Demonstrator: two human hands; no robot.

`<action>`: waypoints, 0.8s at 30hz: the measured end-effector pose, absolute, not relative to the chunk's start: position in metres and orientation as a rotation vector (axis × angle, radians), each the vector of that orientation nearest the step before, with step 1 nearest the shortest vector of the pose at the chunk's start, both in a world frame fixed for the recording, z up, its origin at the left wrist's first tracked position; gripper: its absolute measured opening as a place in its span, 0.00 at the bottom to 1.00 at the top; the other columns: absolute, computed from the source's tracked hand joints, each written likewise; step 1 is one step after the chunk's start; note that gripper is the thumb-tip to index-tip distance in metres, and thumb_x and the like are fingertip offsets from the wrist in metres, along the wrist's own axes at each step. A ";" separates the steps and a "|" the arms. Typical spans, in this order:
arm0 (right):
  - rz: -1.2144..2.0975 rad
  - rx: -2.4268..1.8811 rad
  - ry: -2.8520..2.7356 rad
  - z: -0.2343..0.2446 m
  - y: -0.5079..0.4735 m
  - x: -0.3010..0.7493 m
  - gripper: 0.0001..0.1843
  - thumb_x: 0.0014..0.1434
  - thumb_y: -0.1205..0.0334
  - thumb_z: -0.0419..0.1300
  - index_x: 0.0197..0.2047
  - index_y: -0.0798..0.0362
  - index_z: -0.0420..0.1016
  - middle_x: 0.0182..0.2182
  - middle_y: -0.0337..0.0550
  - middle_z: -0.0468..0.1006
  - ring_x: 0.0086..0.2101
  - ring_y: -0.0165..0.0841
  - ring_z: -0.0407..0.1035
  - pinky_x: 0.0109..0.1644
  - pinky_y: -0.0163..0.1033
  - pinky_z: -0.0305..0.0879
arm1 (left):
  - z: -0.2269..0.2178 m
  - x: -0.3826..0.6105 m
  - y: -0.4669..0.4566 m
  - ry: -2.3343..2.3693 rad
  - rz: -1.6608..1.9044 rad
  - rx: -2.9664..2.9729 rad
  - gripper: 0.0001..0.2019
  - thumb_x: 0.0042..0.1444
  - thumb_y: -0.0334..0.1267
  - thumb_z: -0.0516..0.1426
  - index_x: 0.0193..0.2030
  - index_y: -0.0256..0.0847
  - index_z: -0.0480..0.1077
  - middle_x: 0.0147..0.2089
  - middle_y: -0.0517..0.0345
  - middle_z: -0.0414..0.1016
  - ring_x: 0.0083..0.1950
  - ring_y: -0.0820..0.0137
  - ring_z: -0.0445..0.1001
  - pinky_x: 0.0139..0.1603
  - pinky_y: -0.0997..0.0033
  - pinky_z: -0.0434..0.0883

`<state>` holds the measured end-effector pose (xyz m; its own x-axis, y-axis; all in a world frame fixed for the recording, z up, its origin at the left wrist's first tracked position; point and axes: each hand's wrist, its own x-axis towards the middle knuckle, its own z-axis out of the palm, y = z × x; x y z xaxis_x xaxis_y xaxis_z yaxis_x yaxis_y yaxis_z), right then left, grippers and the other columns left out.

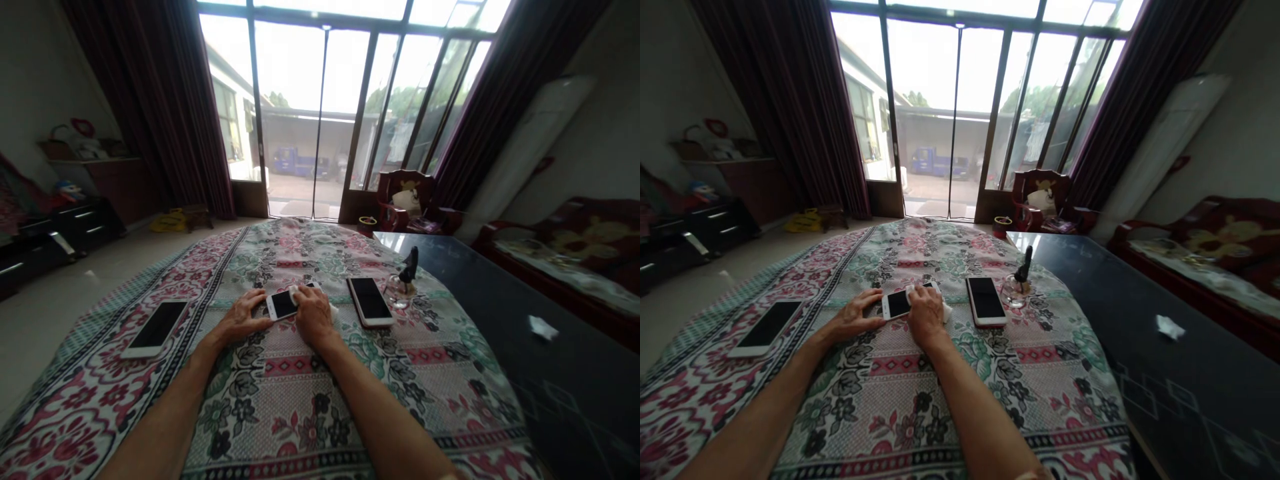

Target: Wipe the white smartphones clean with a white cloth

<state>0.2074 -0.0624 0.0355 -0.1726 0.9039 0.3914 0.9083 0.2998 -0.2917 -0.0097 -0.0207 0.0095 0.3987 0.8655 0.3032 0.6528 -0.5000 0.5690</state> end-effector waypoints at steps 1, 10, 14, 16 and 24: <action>-0.031 -1.675 -2.006 0.034 -0.058 0.213 0.18 0.62 0.67 0.49 0.49 0.49 0.75 0.55 0.44 0.70 0.51 0.39 0.59 0.53 0.41 0.53 | 0.010 -0.009 -0.021 1.311 0.821 2.297 0.29 0.42 0.48 0.64 0.52 0.38 0.73 0.61 0.43 0.68 0.64 0.50 0.64 0.65 0.52 0.59; -0.016 -1.746 -1.934 0.032 -0.048 0.228 0.17 0.62 0.68 0.49 0.47 0.49 0.78 0.48 0.44 0.74 0.47 0.37 0.62 0.52 0.38 0.53 | 0.012 -0.008 -0.024 1.322 0.807 2.270 0.29 0.41 0.48 0.64 0.52 0.39 0.73 0.63 0.42 0.66 0.65 0.50 0.62 0.66 0.51 0.56; 0.006 -1.653 -2.046 0.036 -0.056 0.213 0.19 0.61 0.69 0.49 0.50 0.49 0.76 0.54 0.40 0.73 0.50 0.37 0.61 0.54 0.40 0.51 | 0.010 -0.008 -0.022 1.310 0.830 2.271 0.29 0.42 0.48 0.64 0.52 0.40 0.73 0.62 0.43 0.67 0.65 0.50 0.62 0.66 0.50 0.57; 0.003 -1.619 -2.109 0.038 -0.060 0.205 0.20 0.61 0.68 0.49 0.52 0.48 0.74 0.58 0.39 0.70 0.52 0.38 0.59 0.55 0.43 0.50 | 0.008 -0.008 -0.021 1.315 0.833 2.271 0.29 0.41 0.47 0.64 0.52 0.39 0.73 0.62 0.43 0.67 0.64 0.50 0.62 0.65 0.51 0.58; 0.080 -1.417 -2.299 0.041 -0.076 0.183 0.16 0.62 0.65 0.50 0.50 0.47 0.74 0.59 0.37 0.68 0.51 0.37 0.60 0.51 0.42 0.53 | 0.006 -0.007 -0.021 1.330 0.871 2.273 0.31 0.41 0.47 0.65 0.53 0.37 0.72 0.61 0.43 0.68 0.64 0.51 0.63 0.66 0.54 0.58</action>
<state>0.1830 -0.0764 0.0414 -0.3808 0.8628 0.3324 0.8376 0.4741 -0.2712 -0.0072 -0.0215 0.0055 0.3650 0.8723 0.3254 0.6465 -0.4890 0.5856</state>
